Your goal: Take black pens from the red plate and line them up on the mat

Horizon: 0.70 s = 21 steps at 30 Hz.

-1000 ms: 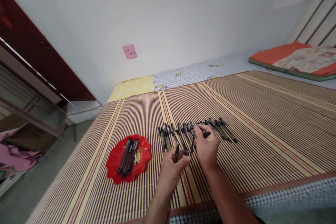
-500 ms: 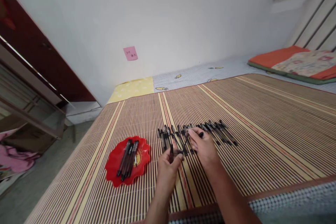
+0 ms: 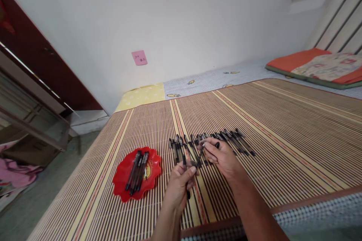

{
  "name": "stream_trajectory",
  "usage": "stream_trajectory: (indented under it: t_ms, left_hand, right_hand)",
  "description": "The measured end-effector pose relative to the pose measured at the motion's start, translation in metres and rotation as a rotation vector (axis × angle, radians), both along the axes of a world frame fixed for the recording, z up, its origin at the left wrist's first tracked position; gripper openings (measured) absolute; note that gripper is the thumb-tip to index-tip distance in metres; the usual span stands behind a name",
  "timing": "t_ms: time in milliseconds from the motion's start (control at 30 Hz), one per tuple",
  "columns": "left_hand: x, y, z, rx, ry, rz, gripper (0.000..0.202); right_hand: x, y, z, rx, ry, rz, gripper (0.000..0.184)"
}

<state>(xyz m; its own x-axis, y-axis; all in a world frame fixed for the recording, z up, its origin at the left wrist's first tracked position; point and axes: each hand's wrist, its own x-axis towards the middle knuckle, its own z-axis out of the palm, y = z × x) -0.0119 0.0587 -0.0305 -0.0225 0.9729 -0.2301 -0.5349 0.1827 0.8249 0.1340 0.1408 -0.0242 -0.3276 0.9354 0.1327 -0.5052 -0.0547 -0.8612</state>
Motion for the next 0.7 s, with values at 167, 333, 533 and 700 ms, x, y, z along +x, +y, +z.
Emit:
stream_trajectory:
  t_ms: [167, 333, 533, 700]
  left_hand:
    - [0.006, -0.001, 0.0, 0.095, 0.178, 0.153, 0.032]
    - [0.008, -0.002, 0.0, 0.169, 0.304, 0.172, 0.034]
    - [0.009, -0.005, -0.004, 0.25, 0.615, 0.211, 0.049]
    - [0.013, -0.007, -0.016, 0.289, 0.754, 0.214, 0.062]
  right_hand:
    - [-0.007, -0.002, -0.001, 0.037, -0.059, -0.008, 0.022]
    - [-0.019, -0.01, 0.006, 0.082, -0.26, -0.237, 0.026]
    - [-0.035, -0.033, 0.022, 0.305, -0.704, -0.203, 0.015]
    - [-0.045, -0.042, 0.024, 0.357, -0.793, -0.253, 0.014]
